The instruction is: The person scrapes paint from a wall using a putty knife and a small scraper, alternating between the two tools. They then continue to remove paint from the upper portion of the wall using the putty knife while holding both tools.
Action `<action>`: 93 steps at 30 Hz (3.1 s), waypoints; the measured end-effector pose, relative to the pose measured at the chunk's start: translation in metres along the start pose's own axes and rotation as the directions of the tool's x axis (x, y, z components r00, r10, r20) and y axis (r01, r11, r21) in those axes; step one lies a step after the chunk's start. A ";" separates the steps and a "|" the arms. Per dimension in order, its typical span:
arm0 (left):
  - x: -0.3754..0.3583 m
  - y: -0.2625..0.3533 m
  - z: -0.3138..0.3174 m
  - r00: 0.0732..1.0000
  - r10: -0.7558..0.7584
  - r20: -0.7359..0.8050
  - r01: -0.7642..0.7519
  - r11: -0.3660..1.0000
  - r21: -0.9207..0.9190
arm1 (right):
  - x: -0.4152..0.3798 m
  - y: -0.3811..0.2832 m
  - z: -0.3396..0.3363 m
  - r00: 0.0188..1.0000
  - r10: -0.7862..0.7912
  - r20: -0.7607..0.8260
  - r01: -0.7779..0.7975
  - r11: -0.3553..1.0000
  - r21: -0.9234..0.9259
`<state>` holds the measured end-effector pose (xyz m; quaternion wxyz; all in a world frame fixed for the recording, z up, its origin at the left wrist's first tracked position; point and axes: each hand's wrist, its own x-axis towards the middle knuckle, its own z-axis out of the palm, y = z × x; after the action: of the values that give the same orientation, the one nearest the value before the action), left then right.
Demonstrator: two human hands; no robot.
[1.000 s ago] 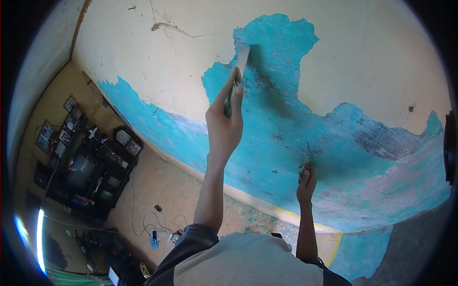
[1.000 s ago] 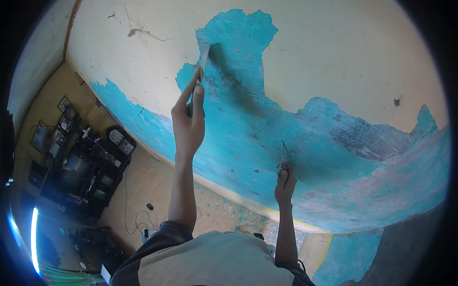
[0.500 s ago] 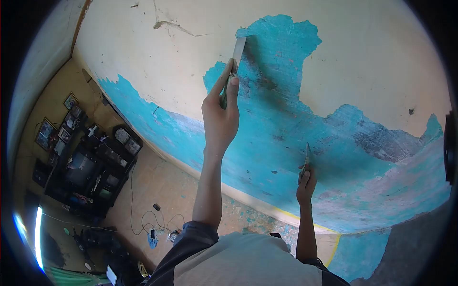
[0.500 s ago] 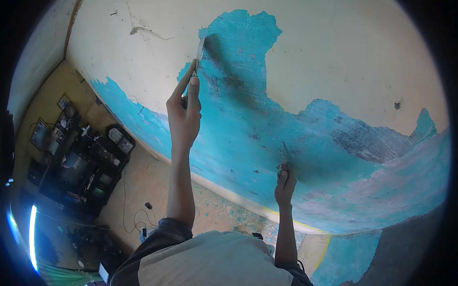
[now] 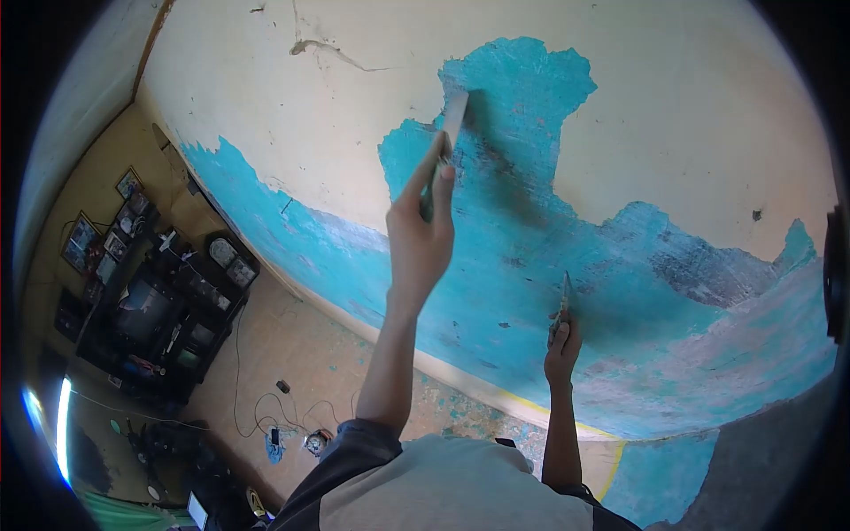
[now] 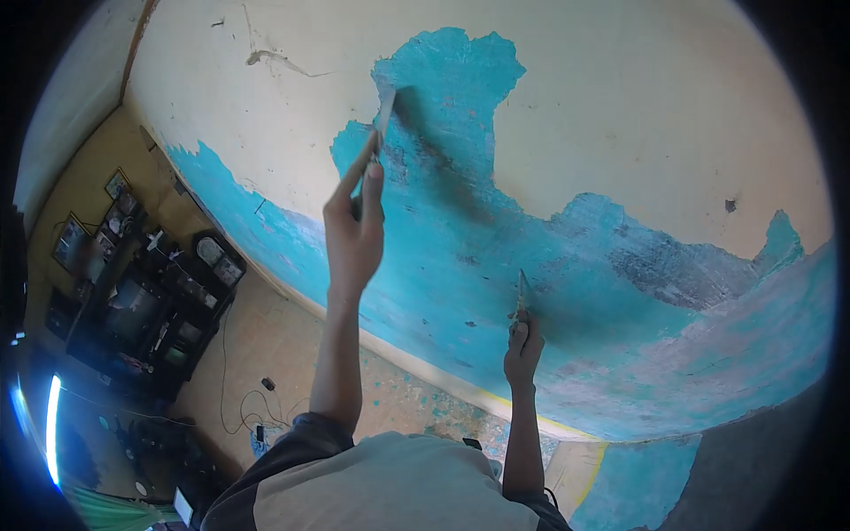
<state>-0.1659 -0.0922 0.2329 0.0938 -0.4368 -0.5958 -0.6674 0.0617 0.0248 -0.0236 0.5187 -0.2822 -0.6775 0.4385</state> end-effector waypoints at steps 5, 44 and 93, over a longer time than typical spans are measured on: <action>0.030 0.013 -0.006 0.998 -0.060 -0.036 0.060 0.998 -0.014 | -0.001 0.000 0.001 0.998 -0.065 0.001 0.065 0.998 -0.015; 0.004 0.035 0.009 0.996 0.080 -0.044 -0.061 0.944 0.325 | -0.001 0.003 0.000 0.999 -0.037 0.028 0.035 0.998 0.042; 0.011 0.042 0.023 0.987 0.154 0.042 -0.159 0.956 0.245 | 0.000 0.007 -0.004 0.997 -0.047 0.062 0.044 0.998 0.047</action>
<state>-0.1351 -0.0789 0.2683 0.1936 -0.4749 -0.6391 -0.5733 0.0651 0.0291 -0.0299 0.5131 -0.2409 -0.6896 0.4507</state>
